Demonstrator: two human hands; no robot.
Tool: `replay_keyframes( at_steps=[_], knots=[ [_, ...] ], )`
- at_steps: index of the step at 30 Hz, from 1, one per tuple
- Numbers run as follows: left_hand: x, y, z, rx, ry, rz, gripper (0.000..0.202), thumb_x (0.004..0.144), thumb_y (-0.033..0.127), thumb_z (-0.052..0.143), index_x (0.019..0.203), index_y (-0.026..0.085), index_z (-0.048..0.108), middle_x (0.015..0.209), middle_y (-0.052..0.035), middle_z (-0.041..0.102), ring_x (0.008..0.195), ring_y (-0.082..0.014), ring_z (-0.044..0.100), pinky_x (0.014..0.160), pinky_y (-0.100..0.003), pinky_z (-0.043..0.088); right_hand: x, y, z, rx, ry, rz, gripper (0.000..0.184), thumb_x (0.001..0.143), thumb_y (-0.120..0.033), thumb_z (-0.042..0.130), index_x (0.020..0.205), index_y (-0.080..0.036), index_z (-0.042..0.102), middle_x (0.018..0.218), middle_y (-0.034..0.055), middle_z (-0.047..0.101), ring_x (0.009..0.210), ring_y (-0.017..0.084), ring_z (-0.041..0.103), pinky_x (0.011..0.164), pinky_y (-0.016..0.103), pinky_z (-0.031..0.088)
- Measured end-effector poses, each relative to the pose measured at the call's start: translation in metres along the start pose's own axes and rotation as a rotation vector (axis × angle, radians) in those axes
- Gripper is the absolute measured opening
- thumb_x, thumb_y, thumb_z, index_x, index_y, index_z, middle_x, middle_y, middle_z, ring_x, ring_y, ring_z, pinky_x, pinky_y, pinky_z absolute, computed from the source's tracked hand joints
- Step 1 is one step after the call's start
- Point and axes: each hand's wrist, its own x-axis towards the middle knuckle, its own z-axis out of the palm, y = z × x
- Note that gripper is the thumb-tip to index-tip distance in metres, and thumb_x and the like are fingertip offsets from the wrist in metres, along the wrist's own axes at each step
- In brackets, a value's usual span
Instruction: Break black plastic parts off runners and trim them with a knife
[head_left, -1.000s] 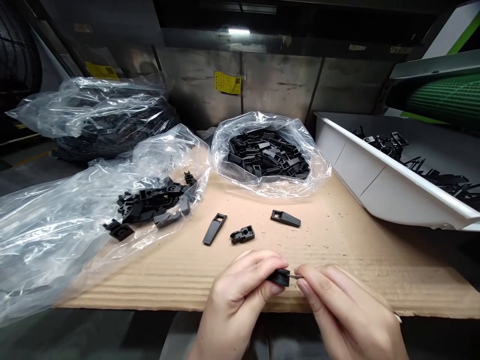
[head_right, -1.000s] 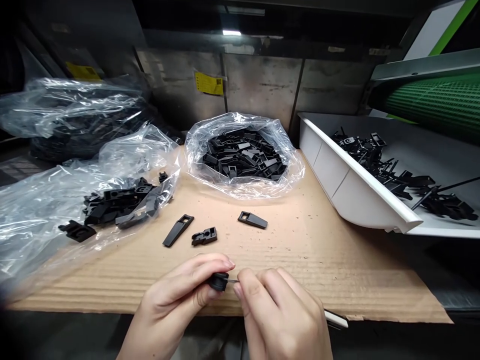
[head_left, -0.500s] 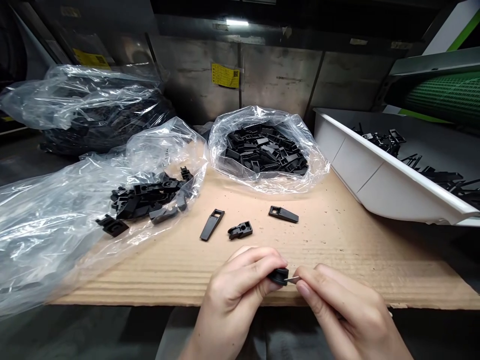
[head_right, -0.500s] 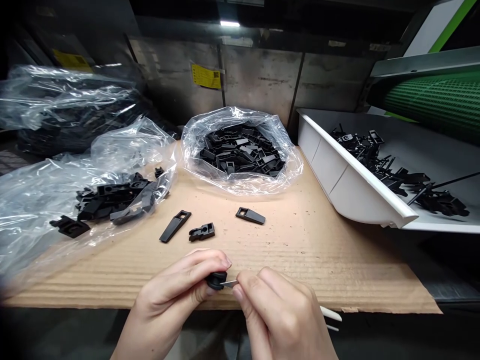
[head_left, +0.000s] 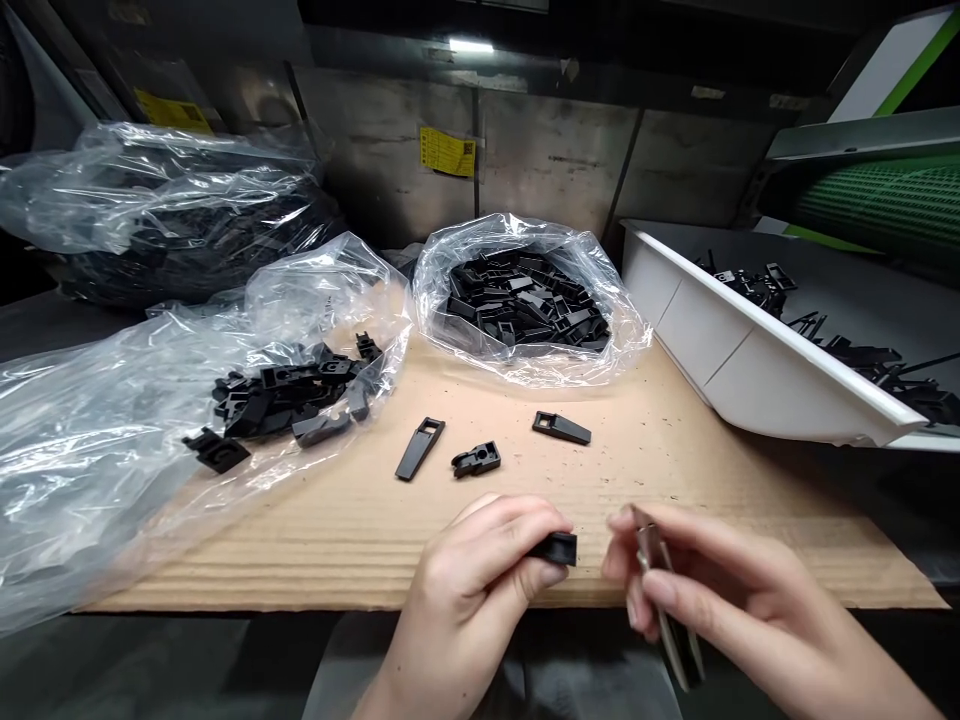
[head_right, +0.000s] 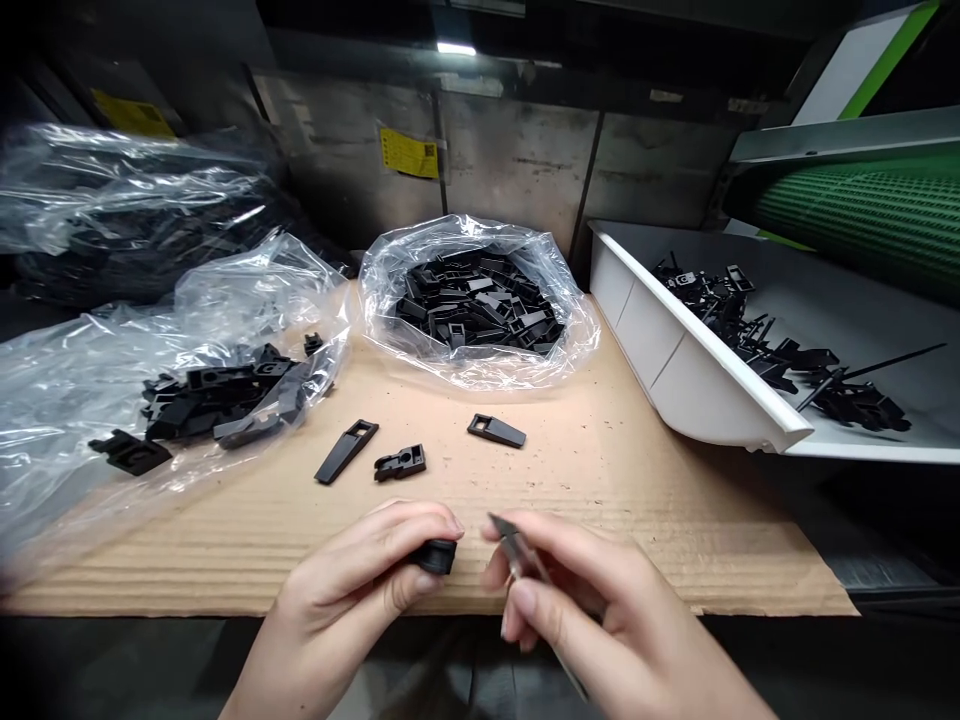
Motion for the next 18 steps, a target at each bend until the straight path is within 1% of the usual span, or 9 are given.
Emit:
replay_keyframes(
  at_steps=[1, 2, 3, 4, 6, 8, 11, 14, 18],
  knots=[
    [0.0, 0.001, 0.0, 0.007, 0.003, -0.004, 0.022, 0.08, 0.007, 0.057, 0.094, 0.023, 0.063, 0.091, 0.0032, 0.065, 0.088, -0.0106, 0.059, 0.078, -0.013, 0.042, -0.003, 0.006, 0.004, -0.146, 0.112, -0.135, 0.039, 0.086, -0.013, 0.046, 0.119, -0.033, 0.048, 0.093, -0.0015, 0.064, 0.072, 0.009, 0.062, 0.067, 0.017, 0.049],
    [-0.001, 0.001, 0.001, 0.01, 0.006, -0.006, 0.022, 0.08, 0.007, 0.058, 0.094, 0.024, 0.063, 0.091, 0.0038, 0.065, 0.088, -0.0102, 0.059, 0.078, -0.012, 0.042, -0.006, 0.011, 0.007, -0.308, 0.19, -0.256, 0.048, 0.085, -0.009, 0.044, 0.127, -0.032, 0.041, 0.096, -0.0001, 0.064, 0.077, 0.01, 0.062, 0.071, 0.018, 0.049],
    [-0.001, 0.001, 0.001, 0.011, 0.011, -0.006, 0.022, 0.08, 0.007, 0.058, 0.095, 0.024, 0.062, 0.09, 0.0044, 0.066, 0.088, -0.0099, 0.058, 0.078, -0.012, 0.041, -0.007, 0.015, 0.011, -0.461, 0.237, -0.341, 0.051, 0.084, -0.008, 0.045, 0.13, -0.029, 0.037, 0.095, 0.0016, 0.064, 0.08, 0.012, 0.062, 0.073, 0.019, 0.049],
    [-0.002, 0.001, 0.001, 0.008, 0.016, -0.002, 0.023, 0.081, 0.008, 0.058, 0.095, 0.025, 0.062, 0.091, 0.0049, 0.066, 0.087, -0.0096, 0.058, 0.078, -0.011, 0.041, -0.008, 0.018, 0.015, -0.575, 0.261, -0.386, 0.05, 0.084, -0.01, 0.047, 0.131, -0.026, 0.038, 0.092, 0.0032, 0.064, 0.081, 0.013, 0.062, 0.071, 0.02, 0.049],
    [-0.002, 0.0, 0.001, 0.001, 0.018, 0.005, 0.023, 0.081, 0.009, 0.057, 0.096, 0.025, 0.062, 0.091, 0.0055, 0.065, 0.087, -0.0093, 0.058, 0.078, -0.012, 0.041, -0.008, 0.019, 0.021, -0.655, 0.272, -0.377, 0.038, 0.085, -0.017, 0.048, 0.123, -0.021, 0.047, 0.079, 0.0036, 0.062, 0.073, 0.015, 0.062, 0.063, 0.02, 0.05],
    [-0.001, -0.001, 0.001, 0.002, 0.013, 0.006, 0.023, 0.083, 0.009, 0.055, 0.098, 0.026, 0.061, 0.092, 0.0055, 0.065, 0.087, -0.0095, 0.057, 0.078, -0.012, 0.042, -0.005, 0.016, 0.026, -0.62, 0.254, -0.326, 0.024, 0.086, -0.021, 0.047, 0.108, -0.02, 0.056, 0.068, 0.0019, 0.058, 0.061, 0.013, 0.059, 0.054, 0.02, 0.049],
    [0.0, -0.002, 0.001, 0.013, -0.004, 0.017, 0.022, 0.084, 0.01, 0.054, 0.098, 0.025, 0.06, 0.091, 0.0044, 0.064, 0.087, -0.0109, 0.057, 0.078, -0.015, 0.042, -0.001, 0.009, 0.03, -0.532, 0.224, -0.274, 0.018, 0.087, -0.018, 0.043, 0.093, -0.02, 0.06, 0.064, 0.0012, 0.054, 0.056, 0.013, 0.056, 0.05, 0.021, 0.046],
    [-0.002, -0.002, 0.001, 0.017, -0.014, 0.007, 0.018, 0.084, 0.012, 0.054, 0.095, 0.024, 0.06, 0.089, 0.0031, 0.064, 0.086, -0.0124, 0.057, 0.075, -0.017, 0.042, 0.0, 0.006, 0.03, -0.552, 0.244, -0.258, 0.018, 0.087, -0.018, 0.042, 0.088, -0.02, 0.06, 0.062, 0.0013, 0.052, 0.056, 0.013, 0.054, 0.049, 0.021, 0.044],
    [-0.003, -0.001, -0.001, -0.031, -0.049, -0.067, 0.011, 0.085, 0.017, 0.055, 0.09, 0.024, 0.062, 0.083, 0.0032, 0.065, 0.081, -0.0126, 0.058, 0.072, -0.017, 0.043, 0.001, 0.009, 0.029, -0.653, 0.29, -0.354, 0.016, 0.085, -0.016, 0.046, 0.092, -0.018, 0.06, 0.061, 0.0013, 0.051, 0.051, 0.012, 0.051, 0.046, 0.021, 0.041]
  ],
)
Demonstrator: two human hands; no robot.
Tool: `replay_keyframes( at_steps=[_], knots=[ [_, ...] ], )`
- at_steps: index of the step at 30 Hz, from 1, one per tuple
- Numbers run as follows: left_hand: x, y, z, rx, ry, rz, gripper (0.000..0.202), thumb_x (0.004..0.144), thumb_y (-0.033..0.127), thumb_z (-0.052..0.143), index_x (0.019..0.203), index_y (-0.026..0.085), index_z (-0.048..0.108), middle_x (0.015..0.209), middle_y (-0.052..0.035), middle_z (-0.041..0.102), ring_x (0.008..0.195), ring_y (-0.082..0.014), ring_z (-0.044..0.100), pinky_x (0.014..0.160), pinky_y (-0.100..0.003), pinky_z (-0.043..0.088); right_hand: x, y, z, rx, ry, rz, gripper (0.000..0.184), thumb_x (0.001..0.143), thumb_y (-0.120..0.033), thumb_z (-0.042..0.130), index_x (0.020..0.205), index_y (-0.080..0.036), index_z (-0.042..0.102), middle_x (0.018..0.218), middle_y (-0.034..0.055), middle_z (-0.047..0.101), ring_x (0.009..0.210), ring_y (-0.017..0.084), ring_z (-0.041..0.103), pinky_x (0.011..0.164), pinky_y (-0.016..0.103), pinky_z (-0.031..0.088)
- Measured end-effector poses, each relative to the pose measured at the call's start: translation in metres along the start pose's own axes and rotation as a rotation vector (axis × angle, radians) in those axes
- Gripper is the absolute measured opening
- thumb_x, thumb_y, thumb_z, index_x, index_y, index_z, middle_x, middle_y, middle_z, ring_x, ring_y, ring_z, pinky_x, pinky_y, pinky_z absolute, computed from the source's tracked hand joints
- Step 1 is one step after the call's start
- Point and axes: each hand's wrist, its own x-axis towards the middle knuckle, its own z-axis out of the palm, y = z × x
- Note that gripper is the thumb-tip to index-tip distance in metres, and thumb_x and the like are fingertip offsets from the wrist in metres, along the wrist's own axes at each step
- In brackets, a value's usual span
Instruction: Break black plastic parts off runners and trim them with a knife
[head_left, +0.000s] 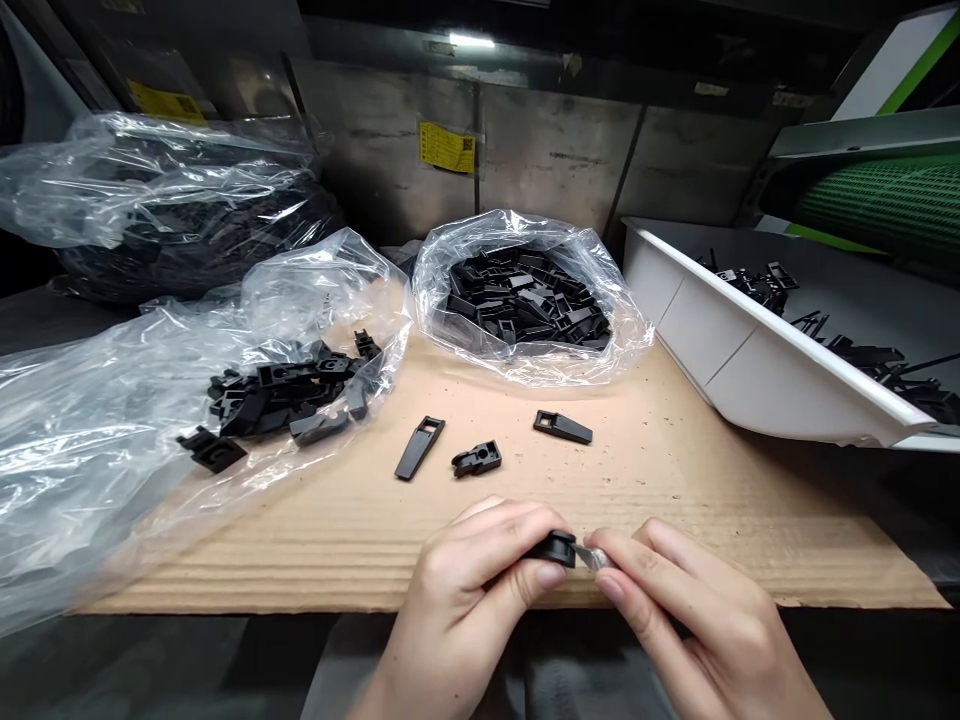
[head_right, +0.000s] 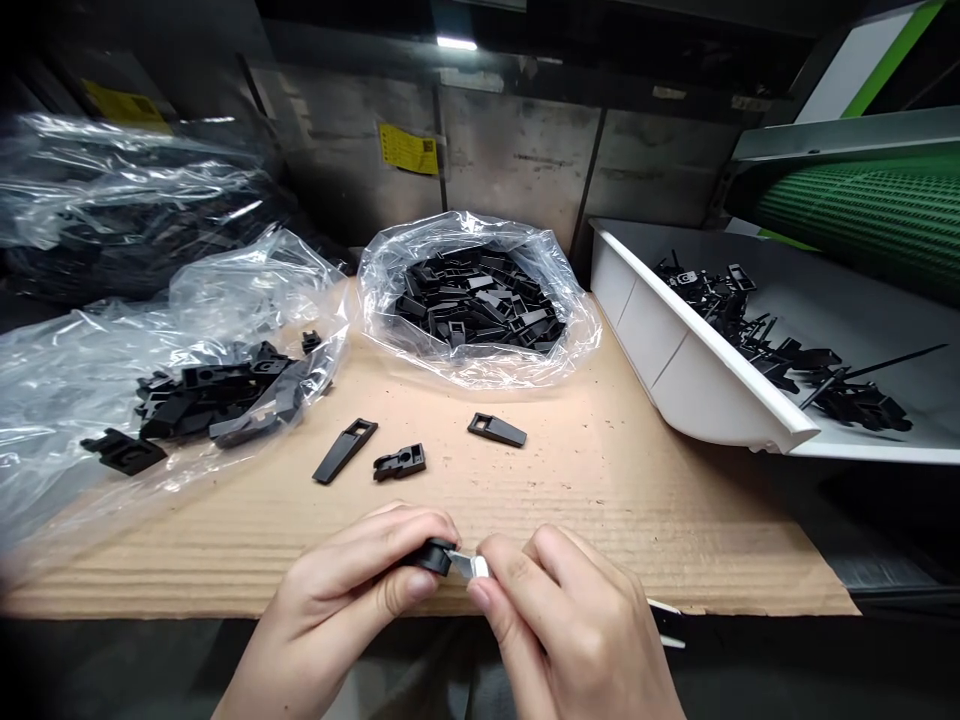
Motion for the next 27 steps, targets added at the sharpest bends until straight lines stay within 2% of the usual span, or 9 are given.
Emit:
replay_keyframes(
  at_steps=[6, 9, 11, 13, 16, 18, 24, 27],
  knots=[
    [0.003, 0.004, -0.003, -0.155, -0.053, -0.169, 0.012, 0.084, 0.025, 0.056, 0.081, 0.02, 0.067, 0.076, 0.0016, 0.065, 0.071, -0.0127, 0.059, 0.065, -0.018, 0.045, -0.001, 0.005, 0.011, -0.141, 0.248, -0.082, 0.02, 0.08, -0.011, 0.055, 0.098, -0.013, 0.061, 0.064, 0.0051, 0.056, 0.058, 0.015, 0.053, 0.052, 0.026, 0.042],
    [0.002, 0.004, -0.004, -0.168, -0.076, -0.202, 0.013, 0.083, 0.027, 0.057, 0.078, 0.019, 0.066, 0.076, 0.0007, 0.066, 0.07, -0.0135, 0.06, 0.064, -0.018, 0.046, -0.001, 0.006, 0.01, -0.142, 0.305, -0.07, 0.024, 0.079, -0.008, 0.056, 0.102, -0.012, 0.06, 0.073, 0.0081, 0.06, 0.068, 0.017, 0.057, 0.059, 0.027, 0.044],
    [0.001, 0.003, -0.004, -0.149, -0.051, -0.184, 0.01, 0.083, 0.025, 0.058, 0.082, 0.021, 0.066, 0.08, 0.0011, 0.067, 0.072, -0.0133, 0.061, 0.065, -0.017, 0.046, -0.002, 0.004, 0.006, -0.064, 0.283, -0.055, 0.027, 0.08, -0.008, 0.053, 0.106, -0.014, 0.057, 0.079, 0.0079, 0.063, 0.071, 0.016, 0.058, 0.062, 0.025, 0.046],
    [0.001, 0.001, -0.004, -0.12, -0.017, -0.121, 0.011, 0.082, 0.018, 0.059, 0.087, 0.023, 0.067, 0.088, 0.0017, 0.067, 0.081, -0.0135, 0.062, 0.072, -0.016, 0.046, -0.004, 0.0, 0.002, 0.064, 0.253, 0.024, 0.023, 0.084, -0.01, 0.048, 0.105, -0.018, 0.055, 0.079, 0.0032, 0.065, 0.066, 0.012, 0.059, 0.06, 0.021, 0.048],
    [0.001, -0.001, -0.001, -0.027, 0.064, 0.019, 0.025, 0.08, 0.006, 0.055, 0.092, 0.025, 0.067, 0.1, -0.0003, 0.065, 0.093, -0.0148, 0.06, 0.079, -0.018, 0.045, -0.005, -0.009, 0.0, 0.237, 0.17, 0.262, 0.015, 0.088, -0.017, 0.041, 0.088, -0.023, 0.055, 0.065, -0.004, 0.061, 0.049, 0.008, 0.055, 0.049, 0.015, 0.045],
    [0.0, -0.004, 0.002, 0.051, 0.113, 0.109, 0.03, 0.079, 0.001, 0.052, 0.094, 0.023, 0.067, 0.103, -0.0029, 0.064, 0.095, -0.0159, 0.058, 0.079, -0.019, 0.046, -0.004, -0.013, 0.002, 0.272, 0.102, 0.345, 0.018, 0.089, -0.02, 0.041, 0.077, -0.023, 0.054, 0.059, -0.005, 0.057, 0.045, 0.007, 0.052, 0.047, 0.016, 0.042],
    [-0.001, -0.007, 0.004, 0.16, 0.114, 0.257, 0.036, 0.078, -0.005, 0.048, 0.099, 0.02, 0.063, 0.104, -0.0043, 0.062, 0.099, -0.016, 0.054, 0.085, -0.023, 0.043, 0.001, -0.015, 0.01, 0.3, 0.061, 0.28, 0.018, 0.088, -0.021, 0.042, 0.074, -0.021, 0.052, 0.058, -0.0045, 0.052, 0.052, 0.008, 0.052, 0.051, 0.016, 0.039],
    [0.0, -0.005, 0.003, 0.143, 0.093, 0.276, 0.037, 0.078, -0.007, 0.047, 0.098, 0.019, 0.064, 0.102, -0.0041, 0.063, 0.097, -0.0155, 0.055, 0.085, -0.023, 0.043, 0.007, -0.012, 0.003, 0.317, -0.04, 0.282, 0.022, 0.088, -0.021, 0.041, 0.068, -0.021, 0.05, 0.057, -0.0052, 0.049, 0.051, 0.007, 0.049, 0.05, 0.015, 0.037]
  ],
)
